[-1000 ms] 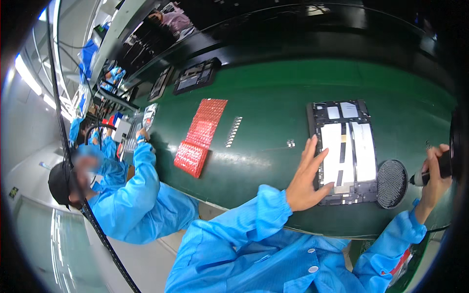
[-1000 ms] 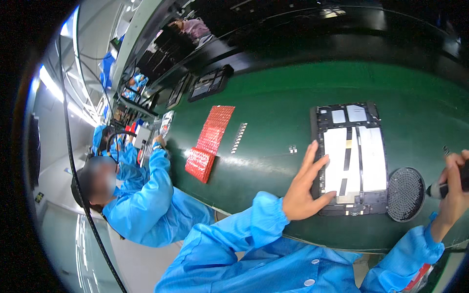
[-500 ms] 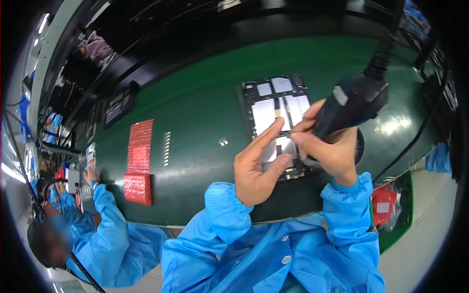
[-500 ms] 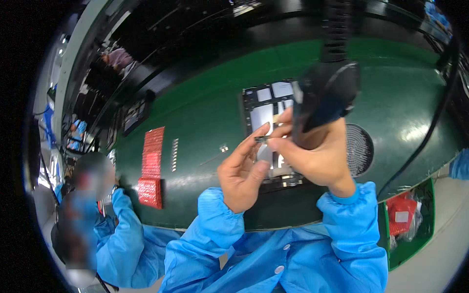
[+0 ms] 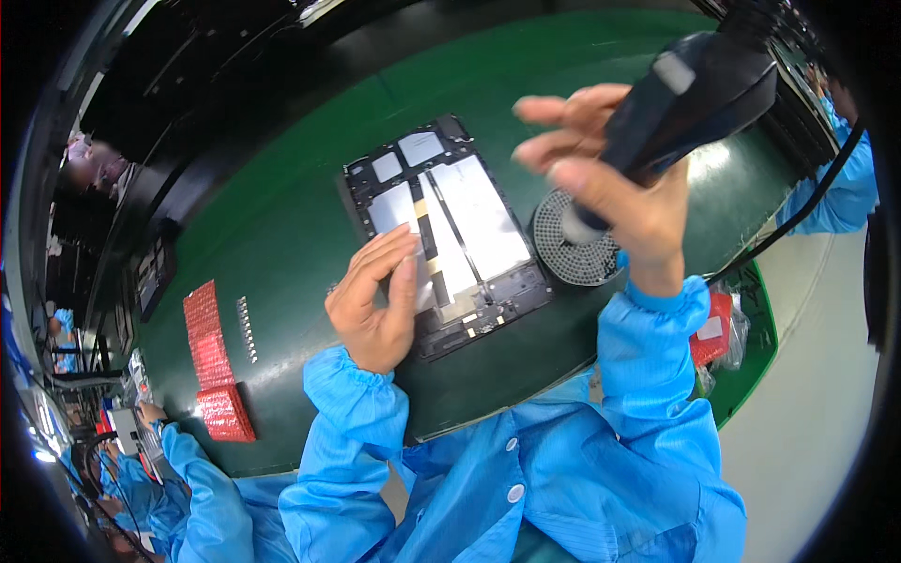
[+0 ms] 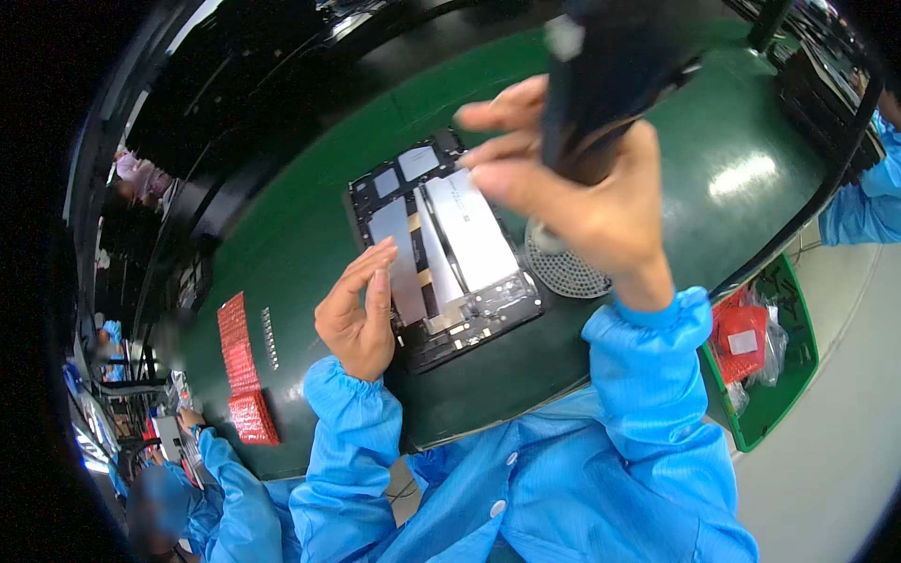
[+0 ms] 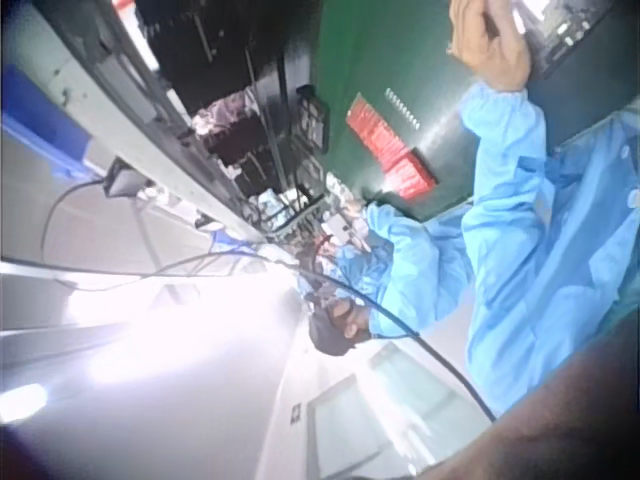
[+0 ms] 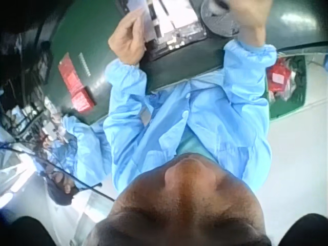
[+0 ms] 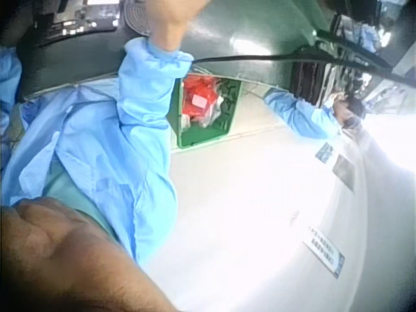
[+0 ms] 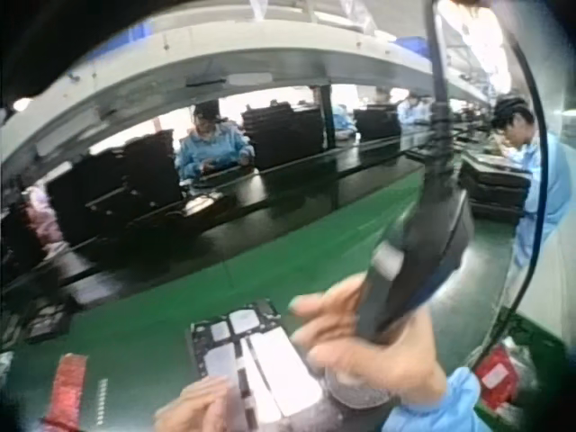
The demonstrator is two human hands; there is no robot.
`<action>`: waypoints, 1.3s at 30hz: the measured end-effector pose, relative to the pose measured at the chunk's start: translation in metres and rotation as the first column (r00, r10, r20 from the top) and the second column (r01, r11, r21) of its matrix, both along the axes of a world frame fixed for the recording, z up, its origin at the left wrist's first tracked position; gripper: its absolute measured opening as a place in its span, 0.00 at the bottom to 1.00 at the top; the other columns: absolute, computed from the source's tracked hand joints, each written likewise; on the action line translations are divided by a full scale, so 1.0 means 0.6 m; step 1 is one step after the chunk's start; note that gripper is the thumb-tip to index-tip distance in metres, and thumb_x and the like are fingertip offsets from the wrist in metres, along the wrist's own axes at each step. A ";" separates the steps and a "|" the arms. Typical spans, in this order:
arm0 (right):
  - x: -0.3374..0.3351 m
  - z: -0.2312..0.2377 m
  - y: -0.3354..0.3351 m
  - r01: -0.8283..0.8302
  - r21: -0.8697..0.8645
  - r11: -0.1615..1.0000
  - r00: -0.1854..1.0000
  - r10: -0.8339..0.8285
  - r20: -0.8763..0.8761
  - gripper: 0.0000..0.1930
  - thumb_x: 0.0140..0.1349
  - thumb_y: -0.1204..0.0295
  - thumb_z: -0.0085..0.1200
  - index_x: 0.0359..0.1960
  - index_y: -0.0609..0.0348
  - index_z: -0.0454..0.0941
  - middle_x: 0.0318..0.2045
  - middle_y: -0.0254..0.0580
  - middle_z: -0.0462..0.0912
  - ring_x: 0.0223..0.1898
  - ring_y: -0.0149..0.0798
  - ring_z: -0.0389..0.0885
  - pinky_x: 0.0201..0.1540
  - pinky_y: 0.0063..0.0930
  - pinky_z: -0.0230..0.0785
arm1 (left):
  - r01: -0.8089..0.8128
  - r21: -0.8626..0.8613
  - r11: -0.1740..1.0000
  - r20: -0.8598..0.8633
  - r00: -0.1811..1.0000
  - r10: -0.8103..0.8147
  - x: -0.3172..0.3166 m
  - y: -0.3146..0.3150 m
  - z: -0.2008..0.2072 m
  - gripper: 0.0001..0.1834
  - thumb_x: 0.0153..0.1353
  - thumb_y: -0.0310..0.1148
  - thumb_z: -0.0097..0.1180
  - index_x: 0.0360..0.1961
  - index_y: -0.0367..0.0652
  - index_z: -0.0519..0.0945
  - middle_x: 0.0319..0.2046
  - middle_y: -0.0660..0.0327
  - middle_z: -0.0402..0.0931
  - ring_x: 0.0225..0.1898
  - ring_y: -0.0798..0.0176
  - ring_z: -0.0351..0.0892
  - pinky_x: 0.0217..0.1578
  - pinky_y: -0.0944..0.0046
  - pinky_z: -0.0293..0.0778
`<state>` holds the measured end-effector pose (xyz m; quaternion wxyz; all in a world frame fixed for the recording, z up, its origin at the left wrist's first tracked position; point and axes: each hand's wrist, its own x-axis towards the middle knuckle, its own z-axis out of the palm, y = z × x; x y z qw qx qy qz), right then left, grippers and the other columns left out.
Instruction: Assembling and inspecting electronic components on a tablet or screen device using an electric screwdriver and placing finished parts in a bin.
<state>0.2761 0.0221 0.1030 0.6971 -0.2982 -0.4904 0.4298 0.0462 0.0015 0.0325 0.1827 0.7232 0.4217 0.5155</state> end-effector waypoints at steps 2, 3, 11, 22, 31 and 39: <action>0.026 -0.010 0.013 0.102 0.028 0.994 0.991 -0.100 -0.090 0.14 0.48 0.82 0.66 0.36 0.67 0.75 0.29 0.43 0.82 0.25 0.32 0.81 0.26 0.22 0.74 | -0.008 -0.017 1.000 -0.006 1.000 0.008 -0.005 0.003 -0.041 0.05 0.57 0.21 0.57 0.35 0.33 0.80 0.37 0.52 0.82 0.44 0.54 0.81 0.51 0.55 0.72; 0.052 -0.027 0.016 0.112 0.026 0.993 0.994 -0.112 -0.005 0.14 0.48 0.81 0.66 0.35 0.67 0.74 0.26 0.42 0.81 0.23 0.31 0.80 0.24 0.22 0.72 | -0.030 -0.025 0.999 -0.019 0.999 0.029 -0.004 0.001 -0.050 0.05 0.55 0.21 0.57 0.34 0.33 0.80 0.36 0.53 0.82 0.44 0.54 0.82 0.51 0.55 0.72; 0.057 -0.068 0.035 0.183 0.030 0.983 0.979 -0.185 0.087 0.14 0.49 0.81 0.66 0.35 0.65 0.74 0.20 0.36 0.78 0.16 0.28 0.76 0.18 0.20 0.67 | 0.074 -0.097 0.993 -0.032 0.996 -0.077 0.015 -0.046 -0.050 0.04 0.51 0.18 0.58 0.29 0.33 0.80 0.22 0.53 0.77 0.22 0.58 0.77 0.25 0.64 0.71; 0.048 -0.075 0.046 0.148 0.004 0.989 0.974 -0.146 0.171 0.13 0.48 0.81 0.66 0.34 0.66 0.74 0.17 0.36 0.78 0.15 0.26 0.75 0.17 0.19 0.65 | 0.158 -0.122 0.980 0.025 0.987 -0.156 0.011 -0.053 -0.049 0.03 0.51 0.18 0.57 0.29 0.32 0.78 0.17 0.56 0.71 0.20 0.60 0.73 0.23 0.66 0.68; 0.039 -0.076 0.042 0.128 0.011 0.992 0.978 -0.128 0.166 0.12 0.48 0.82 0.65 0.32 0.65 0.74 0.16 0.35 0.77 0.15 0.25 0.74 0.17 0.18 0.64 | -0.105 -0.173 0.979 -0.037 0.994 0.100 -0.013 -0.050 -0.024 0.07 0.54 0.19 0.60 0.35 0.35 0.82 0.31 0.53 0.77 0.34 0.60 0.79 0.33 0.67 0.75; 0.040 -0.077 0.042 0.130 0.048 0.990 0.969 -0.137 0.205 0.11 0.49 0.81 0.65 0.32 0.65 0.74 0.16 0.34 0.77 0.15 0.25 0.74 0.17 0.17 0.64 | -0.165 -0.247 0.955 0.153 0.966 0.206 -0.067 -0.039 -0.056 0.08 0.52 0.16 0.62 0.35 0.32 0.80 0.33 0.56 0.78 0.34 0.66 0.77 0.40 0.68 0.73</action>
